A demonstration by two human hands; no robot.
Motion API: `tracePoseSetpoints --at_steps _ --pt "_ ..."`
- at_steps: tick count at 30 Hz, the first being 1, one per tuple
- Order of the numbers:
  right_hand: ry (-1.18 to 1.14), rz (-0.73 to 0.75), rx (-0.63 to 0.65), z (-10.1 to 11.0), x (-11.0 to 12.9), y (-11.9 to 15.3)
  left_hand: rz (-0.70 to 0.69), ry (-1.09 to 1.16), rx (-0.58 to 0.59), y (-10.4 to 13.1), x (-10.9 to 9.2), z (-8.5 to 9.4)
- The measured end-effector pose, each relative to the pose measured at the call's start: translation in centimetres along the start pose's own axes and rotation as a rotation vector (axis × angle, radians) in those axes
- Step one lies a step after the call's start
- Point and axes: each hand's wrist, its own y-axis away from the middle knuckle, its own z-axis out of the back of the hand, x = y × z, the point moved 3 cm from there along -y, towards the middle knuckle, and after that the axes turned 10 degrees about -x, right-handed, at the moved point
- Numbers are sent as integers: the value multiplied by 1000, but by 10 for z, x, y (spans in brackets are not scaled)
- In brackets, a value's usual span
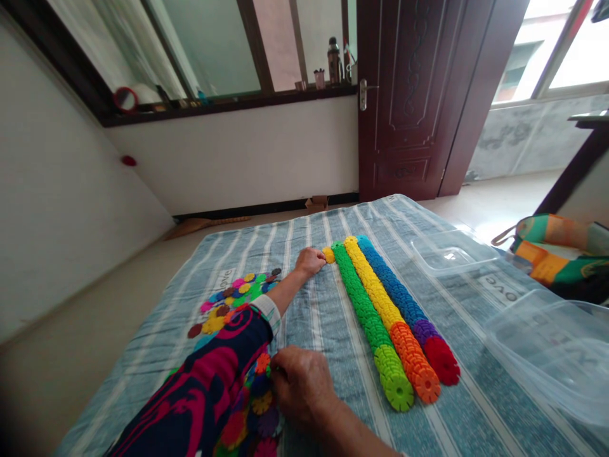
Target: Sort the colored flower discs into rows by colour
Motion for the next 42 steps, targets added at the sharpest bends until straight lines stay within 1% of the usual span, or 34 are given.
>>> tracePoseSetpoints --at_steps 6,8,10,13,17,19,21,23,26,29,34,38,42 --pt "-1 -1 -2 -1 -1 1 -5 17 -18 1 2 -2" --pt "1 -2 1 -1 -1 1 -13 30 -22 2 4 1" --pt "-1 -2 8 -1 -1 0 -25 48 -21 2 7 8" --pt "-2 1 7 -1 -2 1 -36 78 -10 2 21 29" --pt "-7 -8 11 -1 -3 2 -16 107 16 6 51 66" --pt "-10 -20 17 -1 -2 2 -9 104 53 12 67 82" --pt "-9 -32 24 0 -2 2 -10 81 88 20 80 94" --pt "-9 -39 30 -1 -2 2 -16 58 132 31 89 101" --pt "-9 -42 29 -1 -3 3 -25 30 208 49 97 105" --pt "-13 -37 28 -2 -4 4 -33 -17 233 64 102 102" --pt "-21 -32 32 -2 -5 3 -89 -121 141 74 101 95" --pt "-19 -28 32 -3 -6 3 -79 -194 105 77 98 89" --pt "-14 -30 34 -4 -7 3 -48 -212 93 76 97 87"
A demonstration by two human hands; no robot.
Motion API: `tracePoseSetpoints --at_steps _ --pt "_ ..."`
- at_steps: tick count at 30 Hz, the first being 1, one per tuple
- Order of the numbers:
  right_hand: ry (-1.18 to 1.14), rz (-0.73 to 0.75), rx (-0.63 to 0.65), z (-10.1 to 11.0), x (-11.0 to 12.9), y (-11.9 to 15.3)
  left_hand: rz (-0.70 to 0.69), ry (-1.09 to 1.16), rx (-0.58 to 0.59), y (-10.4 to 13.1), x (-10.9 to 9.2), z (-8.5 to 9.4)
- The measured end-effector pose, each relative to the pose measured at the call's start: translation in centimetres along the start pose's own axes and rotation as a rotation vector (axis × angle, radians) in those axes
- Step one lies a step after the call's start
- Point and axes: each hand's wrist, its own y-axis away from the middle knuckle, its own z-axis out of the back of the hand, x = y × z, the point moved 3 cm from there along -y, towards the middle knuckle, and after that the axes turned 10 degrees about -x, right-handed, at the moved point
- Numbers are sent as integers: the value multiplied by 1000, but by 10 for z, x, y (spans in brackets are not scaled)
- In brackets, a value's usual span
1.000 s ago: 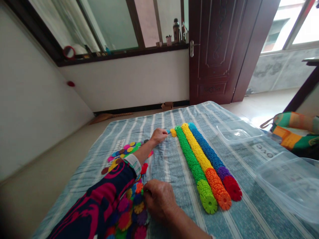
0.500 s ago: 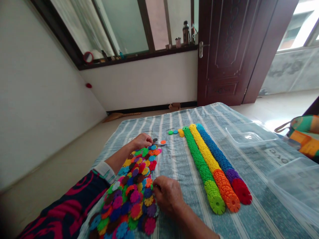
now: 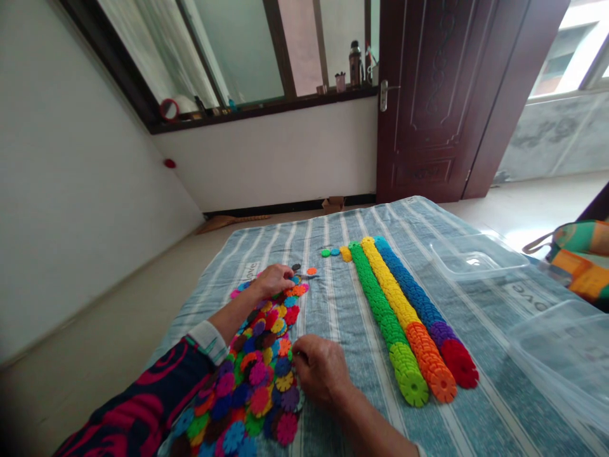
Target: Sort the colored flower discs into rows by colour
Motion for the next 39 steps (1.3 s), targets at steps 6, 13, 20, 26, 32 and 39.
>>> tracePoseSetpoints --at_steps 6,13,20,26,32,39 --pt "3 2 -1 0 1 0 45 31 -28 -1 3 -1" --pt "-1 4 8 3 4 1 57 90 -34 -1 13 -7" --pt "3 6 4 3 3 1 74 124 -38 0 24 -9" --pt "-1 11 7 2 1 1 65 128 -60 1 28 -9" --pt "4 9 -6 2 1 2 59 89 -61 1 20 -8" --pt "-7 11 8 2 2 1 105 169 -75 -1 22 -5"
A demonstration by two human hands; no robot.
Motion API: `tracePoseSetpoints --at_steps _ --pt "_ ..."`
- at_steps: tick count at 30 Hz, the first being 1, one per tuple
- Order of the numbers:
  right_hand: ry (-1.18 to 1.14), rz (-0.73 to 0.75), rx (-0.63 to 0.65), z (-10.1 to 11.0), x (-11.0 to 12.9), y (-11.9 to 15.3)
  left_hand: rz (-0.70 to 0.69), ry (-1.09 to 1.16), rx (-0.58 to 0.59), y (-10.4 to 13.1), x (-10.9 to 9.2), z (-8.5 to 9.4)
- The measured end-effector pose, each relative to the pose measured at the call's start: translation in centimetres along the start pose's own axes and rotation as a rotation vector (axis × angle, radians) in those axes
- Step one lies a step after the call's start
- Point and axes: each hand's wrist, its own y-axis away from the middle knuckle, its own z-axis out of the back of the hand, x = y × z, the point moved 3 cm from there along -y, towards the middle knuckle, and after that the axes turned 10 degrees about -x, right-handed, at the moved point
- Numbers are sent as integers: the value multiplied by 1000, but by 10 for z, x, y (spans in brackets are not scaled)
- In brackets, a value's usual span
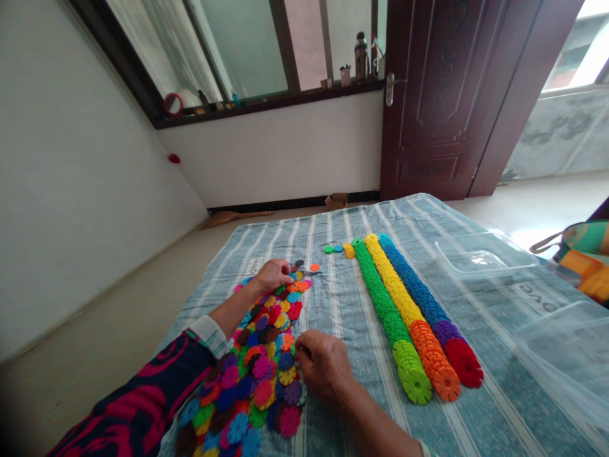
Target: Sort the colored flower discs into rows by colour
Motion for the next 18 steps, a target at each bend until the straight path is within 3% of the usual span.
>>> tracePoseSetpoints --at_steps 4,8,14,18 --pt "17 -8 -1 0 0 -1 78 235 20 -4 2 5" --pt "31 -5 -14 0 2 -1 122 426 -8 -18 -19 3" --pt "26 -6 -3 1 4 -3 97 395 -96 -51 -72 -33" --pt "24 -1 -4 1 4 -4 84 350 -143 -71 -90 -56"
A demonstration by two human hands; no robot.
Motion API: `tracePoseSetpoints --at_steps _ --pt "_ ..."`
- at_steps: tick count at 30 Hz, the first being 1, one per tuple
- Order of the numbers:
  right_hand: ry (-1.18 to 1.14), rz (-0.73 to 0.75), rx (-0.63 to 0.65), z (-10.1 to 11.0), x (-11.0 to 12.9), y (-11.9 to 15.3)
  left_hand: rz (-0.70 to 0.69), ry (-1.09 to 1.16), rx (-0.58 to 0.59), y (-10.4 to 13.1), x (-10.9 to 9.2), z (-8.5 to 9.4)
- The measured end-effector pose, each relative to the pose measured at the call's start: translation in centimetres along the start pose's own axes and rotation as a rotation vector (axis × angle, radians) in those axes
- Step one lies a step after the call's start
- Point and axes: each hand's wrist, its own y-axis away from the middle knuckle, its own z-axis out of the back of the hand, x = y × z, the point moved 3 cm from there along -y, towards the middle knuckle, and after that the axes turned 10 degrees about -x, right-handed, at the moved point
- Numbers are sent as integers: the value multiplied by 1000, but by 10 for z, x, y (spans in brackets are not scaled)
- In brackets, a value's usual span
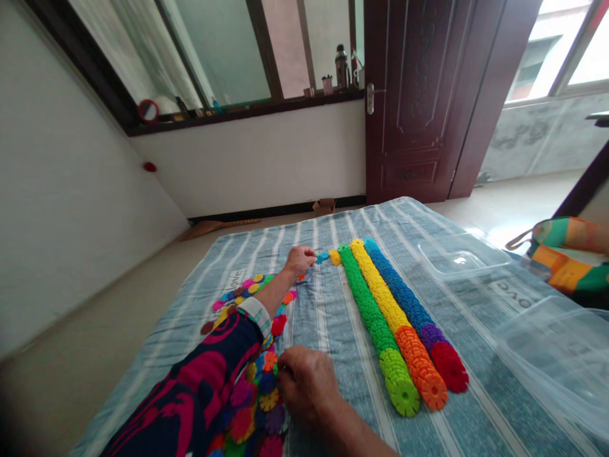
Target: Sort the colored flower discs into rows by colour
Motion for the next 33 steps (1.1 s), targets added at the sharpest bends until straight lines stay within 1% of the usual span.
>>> tracePoseSetpoints --at_steps 4,10,14,20,24,27,29,33 --pt "-7 8 -20 1 0 -1 -34 -45 -19 -10 -4 -14" --pt "-4 6 -26 0 0 0 -69 -91 -14 -17 -8 -24" --pt "10 15 -39 0 0 0 -95 -123 -6 -17 -10 -24" --pt "-6 20 -41 1 0 -1 -124 -180 -16 -14 -12 -17" --pt "-9 10 -20 1 1 -1 -129 -206 -26 -12 -9 -4" --pt "-11 13 -22 0 0 -1 -127 -217 -19 -12 -4 15" --pt "-11 11 -30 0 -1 0 -124 -234 40 -11 1 31" --pt "-15 7 -24 -1 -3 1 -99 -278 234 0 11 60"
